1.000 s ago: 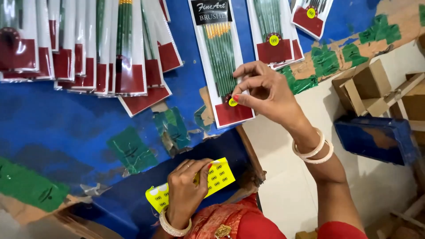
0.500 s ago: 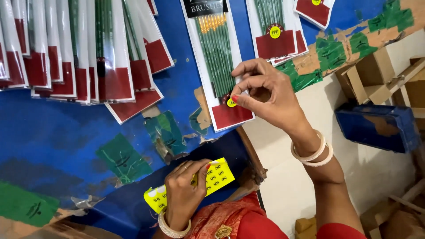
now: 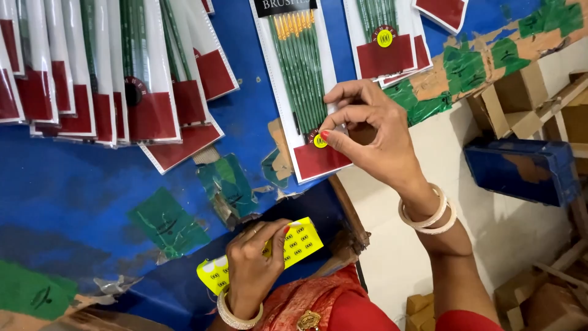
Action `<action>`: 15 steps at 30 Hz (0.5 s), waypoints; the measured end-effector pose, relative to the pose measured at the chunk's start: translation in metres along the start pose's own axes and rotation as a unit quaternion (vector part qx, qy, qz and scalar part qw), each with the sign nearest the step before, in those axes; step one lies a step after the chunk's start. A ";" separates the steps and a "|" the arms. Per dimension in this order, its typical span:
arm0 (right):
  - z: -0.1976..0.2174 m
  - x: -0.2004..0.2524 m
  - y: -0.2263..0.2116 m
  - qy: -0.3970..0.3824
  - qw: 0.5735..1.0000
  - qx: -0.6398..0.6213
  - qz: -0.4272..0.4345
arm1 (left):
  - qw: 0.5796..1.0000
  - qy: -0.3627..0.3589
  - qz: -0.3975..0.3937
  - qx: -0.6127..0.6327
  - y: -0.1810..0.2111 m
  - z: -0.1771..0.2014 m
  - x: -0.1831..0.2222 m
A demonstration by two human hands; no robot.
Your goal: Applying circular labels to packaged sets of paintbrushes.
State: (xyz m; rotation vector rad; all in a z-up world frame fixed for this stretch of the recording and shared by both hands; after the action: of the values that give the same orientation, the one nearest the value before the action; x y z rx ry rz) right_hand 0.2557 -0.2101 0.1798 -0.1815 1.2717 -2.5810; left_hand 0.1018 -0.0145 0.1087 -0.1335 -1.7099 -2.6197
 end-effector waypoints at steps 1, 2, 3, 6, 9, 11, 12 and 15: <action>-0.001 0.000 0.000 0.000 1.000 0.000 -0.001 | 1.000 -0.001 0.000 0.000 0.000 0.000 -0.001; -0.001 0.000 -0.001 0.004 1.000 0.001 -0.002 | 1.000 0.000 0.002 0.000 0.000 0.000 -0.001; -0.001 0.000 -0.001 0.008 1.000 0.001 -0.003 | 1.000 0.000 0.004 -0.001 0.001 0.000 -0.001; -0.002 0.001 -0.003 0.011 1.000 0.012 -0.014 | 1.000 -0.001 0.011 0.001 -0.001 0.001 -0.001; -0.002 0.002 -0.001 0.025 0.999 0.018 -0.009 | 1.000 -0.005 0.018 0.005 -0.003 0.000 -0.001; -0.002 0.004 -0.002 0.031 0.999 0.022 0.007 | 1.000 -0.004 0.019 0.006 -0.002 0.001 -0.001; -0.003 0.006 -0.003 0.037 0.999 0.025 0.023 | 1.000 -0.004 0.020 0.007 -0.002 0.001 -0.001; -0.002 0.007 -0.005 0.051 0.997 0.058 0.029 | 1.000 -0.004 0.012 0.006 -0.002 0.002 -0.001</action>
State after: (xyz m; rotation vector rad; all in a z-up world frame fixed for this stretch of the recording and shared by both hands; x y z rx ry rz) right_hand 0.2473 -0.2078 0.1823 0.0099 1.1370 -2.6338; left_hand 0.1029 -0.0121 0.1069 -0.1629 -1.7133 -2.5951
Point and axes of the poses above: each hand's wrist, its own x-axis away from the middle knuckle, its own z-axis out of the back of the hand, y = z × x, the point moved 6 cm from there along -x, towards the middle knuckle, and after that the axes turned 3 degrees about x, right-handed, at the moved point
